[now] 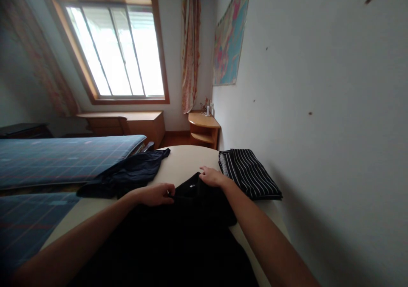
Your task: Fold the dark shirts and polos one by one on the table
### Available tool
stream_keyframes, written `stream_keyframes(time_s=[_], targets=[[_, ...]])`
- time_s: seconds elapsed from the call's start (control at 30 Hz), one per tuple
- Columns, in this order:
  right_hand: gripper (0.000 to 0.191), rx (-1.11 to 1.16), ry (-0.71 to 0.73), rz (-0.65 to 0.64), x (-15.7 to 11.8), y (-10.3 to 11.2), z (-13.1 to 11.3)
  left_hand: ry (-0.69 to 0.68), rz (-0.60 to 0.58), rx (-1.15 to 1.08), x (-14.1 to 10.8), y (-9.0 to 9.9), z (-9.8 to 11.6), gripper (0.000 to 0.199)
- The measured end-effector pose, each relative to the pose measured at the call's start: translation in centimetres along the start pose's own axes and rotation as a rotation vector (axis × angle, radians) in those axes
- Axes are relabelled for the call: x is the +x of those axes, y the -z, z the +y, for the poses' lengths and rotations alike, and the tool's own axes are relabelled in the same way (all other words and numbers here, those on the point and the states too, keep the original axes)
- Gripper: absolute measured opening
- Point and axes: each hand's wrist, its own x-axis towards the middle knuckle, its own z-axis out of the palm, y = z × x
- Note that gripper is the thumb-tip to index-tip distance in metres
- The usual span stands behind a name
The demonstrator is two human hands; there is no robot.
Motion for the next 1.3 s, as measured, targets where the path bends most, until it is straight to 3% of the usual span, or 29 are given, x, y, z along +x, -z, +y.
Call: stream_keyframes(time_s=[0.1,0.2,0.4,0.5,0.57,0.63,0.73,0.83,0.9,1.13,1.3], targets=[[0.042,0.099,0.056,-0.141,1.0,0.5,0.8,-0.028,0.103,-0.015,0.1,0.9,-0.2,0.022],[0.033,0.194,0.124,-0.14,2.0,2.0,1.3,0.0,0.247,-0.034,0.6,2.6,-1.2,0.022],[0.032,0.363,0.105,0.197,5.3,5.4,0.1,0.08,0.667,0.06,2.8,7.4,-3.0,0.024],[0.034,0.426,0.075,0.382,7.2,5.0,-1.3,0.138,0.842,0.118,4.6,8.1,-3.6,0.028],[0.038,0.4,0.079,0.492,8.2,3.6,-2.2,0.162,0.883,0.148,5.9,7.4,-4.1,0.038],[0.048,0.307,0.081,0.519,8.7,1.5,-2.6,0.202,0.834,0.189,7.0,5.9,-4.9,0.054],[0.058,0.12,0.038,0.346,8.2,-2.2,-2.4,0.356,0.62,0.275,7.3,3.5,-6.3,0.065],[0.059,-0.008,0.02,0.145,6.7,-5.2,-1.7,0.496,0.465,0.297,5.9,2.5,-7.4,0.051],[0.06,-0.072,0.002,0.081,5.6,-6.5,-1.3,0.56,0.402,0.299,4.6,2.7,-8.0,0.04],[0.055,-0.172,-0.033,0.21,3.3,-8.1,-1.2,0.692,0.311,0.311,1.3,3.5,-9.3,0.034],[0.048,-0.137,-0.03,0.297,2.9,-8.3,-1.3,0.665,0.263,0.292,-0.5,3.4,-9.5,0.03]])
